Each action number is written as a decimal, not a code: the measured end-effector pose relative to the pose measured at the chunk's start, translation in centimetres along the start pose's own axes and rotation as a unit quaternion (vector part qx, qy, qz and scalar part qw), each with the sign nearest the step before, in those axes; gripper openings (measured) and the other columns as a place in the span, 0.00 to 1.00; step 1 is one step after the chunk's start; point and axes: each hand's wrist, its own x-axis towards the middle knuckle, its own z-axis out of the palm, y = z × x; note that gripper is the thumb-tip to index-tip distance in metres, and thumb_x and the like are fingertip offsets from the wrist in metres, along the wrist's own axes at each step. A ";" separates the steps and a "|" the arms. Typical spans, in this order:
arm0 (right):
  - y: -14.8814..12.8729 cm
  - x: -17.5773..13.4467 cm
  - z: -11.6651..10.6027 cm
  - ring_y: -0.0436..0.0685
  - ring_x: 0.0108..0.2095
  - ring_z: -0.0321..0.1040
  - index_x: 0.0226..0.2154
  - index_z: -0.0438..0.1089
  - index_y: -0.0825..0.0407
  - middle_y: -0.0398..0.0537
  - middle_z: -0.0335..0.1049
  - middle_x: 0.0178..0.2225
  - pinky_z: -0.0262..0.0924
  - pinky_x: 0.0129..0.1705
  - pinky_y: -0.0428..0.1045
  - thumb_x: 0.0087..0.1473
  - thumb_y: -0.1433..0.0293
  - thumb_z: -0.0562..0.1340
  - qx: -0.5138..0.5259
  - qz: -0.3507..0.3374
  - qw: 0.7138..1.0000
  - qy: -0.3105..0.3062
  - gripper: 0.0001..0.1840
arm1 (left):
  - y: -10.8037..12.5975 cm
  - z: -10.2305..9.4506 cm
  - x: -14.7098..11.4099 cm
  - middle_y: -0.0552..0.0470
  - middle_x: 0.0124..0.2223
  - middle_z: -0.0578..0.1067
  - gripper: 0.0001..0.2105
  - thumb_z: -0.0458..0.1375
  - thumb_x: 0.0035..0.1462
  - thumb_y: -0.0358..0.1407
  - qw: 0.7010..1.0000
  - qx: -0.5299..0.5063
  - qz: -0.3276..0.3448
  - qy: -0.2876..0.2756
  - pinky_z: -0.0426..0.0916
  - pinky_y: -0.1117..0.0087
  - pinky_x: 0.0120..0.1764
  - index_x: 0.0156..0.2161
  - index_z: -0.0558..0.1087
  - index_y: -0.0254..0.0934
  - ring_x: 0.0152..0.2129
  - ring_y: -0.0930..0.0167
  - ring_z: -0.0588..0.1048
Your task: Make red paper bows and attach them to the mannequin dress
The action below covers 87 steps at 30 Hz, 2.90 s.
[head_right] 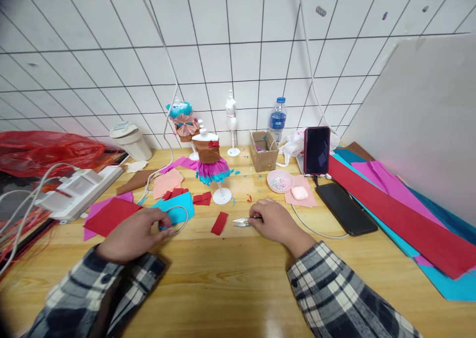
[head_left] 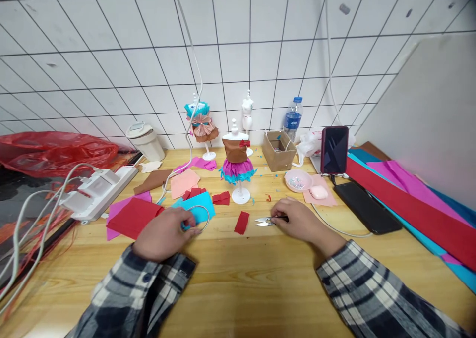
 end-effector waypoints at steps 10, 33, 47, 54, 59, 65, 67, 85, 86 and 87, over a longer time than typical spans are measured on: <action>-0.1 -0.1 0.3 0.53 0.34 0.65 0.35 0.72 0.51 0.46 0.69 0.34 0.56 0.36 0.48 0.55 0.67 0.60 -0.012 0.017 1.000 -0.001 0.06 | -1.2 1.1 0.5 0.51 0.32 0.74 0.06 0.54 0.53 0.36 0.998 -0.024 0.046 -0.035 0.62 0.67 0.39 0.29 0.72 0.40 0.35 0.65 0.70; -8.5 -2.3 2.7 0.53 0.33 0.69 0.38 0.70 0.48 0.46 0.74 0.34 0.65 0.34 0.49 0.57 0.71 0.59 0.278 -0.022 0.930 0.238 0.06 | 11.0 7.8 -1.3 0.50 0.35 0.76 0.05 0.51 0.62 0.38 0.933 -0.307 0.129 0.138 0.70 0.69 0.36 0.39 0.67 0.39 0.33 0.69 0.75; -8.0 -1.5 2.9 0.52 0.33 0.74 0.36 0.73 0.48 0.44 0.78 0.34 0.66 0.29 0.44 0.53 0.70 0.63 0.355 0.039 0.919 0.170 0.06 | 9.0 7.1 -0.7 0.52 0.26 0.76 0.08 0.51 0.62 0.33 0.955 -0.086 0.222 0.178 0.63 0.70 0.27 0.40 0.73 0.41 0.24 0.69 0.74; -7.8 -1.4 2.6 0.52 0.34 0.73 0.32 0.69 0.50 0.45 0.77 0.35 0.65 0.29 0.44 0.53 0.73 0.62 0.374 0.043 0.916 0.137 0.02 | 8.9 6.8 -0.8 0.51 0.26 0.76 0.08 0.51 0.62 0.35 0.962 -0.074 0.207 0.163 0.64 0.70 0.26 0.40 0.73 0.41 0.24 0.68 0.74; -7.6 -1.7 2.9 0.51 0.37 0.72 0.45 0.67 0.49 0.48 0.74 0.45 0.67 0.32 0.45 0.55 0.73 0.60 0.342 0.011 0.922 0.183 0.13 | 8.9 6.7 -0.8 0.52 0.26 0.75 0.08 0.51 0.61 0.36 0.968 -0.113 0.160 0.157 0.64 0.71 0.26 0.38 0.73 0.40 0.23 0.70 0.73; -7.2 -1.4 3.3 0.54 0.45 0.72 0.41 0.73 0.46 0.45 0.76 0.45 0.66 0.48 0.51 0.56 0.70 0.63 0.237 -0.063 0.943 0.224 0.09 | 9.2 7.2 -1.0 0.54 0.25 0.74 0.07 0.52 0.61 0.36 0.969 -0.140 0.146 0.143 0.62 0.72 0.26 0.35 0.72 0.40 0.22 0.72 0.71; -7.2 -1.3 3.1 0.54 0.43 0.72 0.35 0.73 0.47 0.45 0.77 0.42 0.65 0.47 0.50 0.56 0.71 0.63 0.226 -0.067 0.941 0.242 0.04 | 9.2 7.2 -1.0 0.54 0.26 0.73 0.07 0.52 0.62 0.36 0.969 -0.145 0.141 0.142 0.62 0.72 0.26 0.37 0.72 0.39 0.23 0.71 0.71; -8.2 -2.2 1.9 0.55 0.37 0.64 0.33 0.64 0.51 0.47 0.68 0.35 0.58 0.38 0.49 0.60 0.73 0.55 0.137 -0.069 0.973 0.172 0.04 | 9.1 5.4 -0.8 0.51 0.25 0.70 0.14 0.43 0.64 0.34 0.973 -0.080 0.162 0.145 0.59 0.67 0.29 0.29 0.68 0.38 0.26 0.67 0.68; -8.4 -2.3 1.9 0.55 0.37 0.64 0.34 0.64 0.51 0.47 0.68 0.35 0.58 0.39 0.49 0.60 0.74 0.55 0.129 -0.079 0.973 0.174 0.04 | 9.0 5.4 -0.9 0.51 0.25 0.70 0.15 0.43 0.64 0.34 0.971 -0.097 0.160 0.149 0.60 0.68 0.30 0.29 0.68 0.38 0.26 0.67 0.68; -8.5 -2.3 1.9 0.55 0.38 0.64 0.34 0.63 0.51 0.47 0.68 0.35 0.58 0.39 0.49 0.60 0.74 0.54 0.124 -0.084 0.972 0.179 0.04 | 9.0 5.3 -0.9 0.51 0.26 0.70 0.15 0.42 0.64 0.34 0.969 -0.110 0.161 0.151 0.61 0.68 0.31 0.30 0.67 0.38 0.26 0.68 0.69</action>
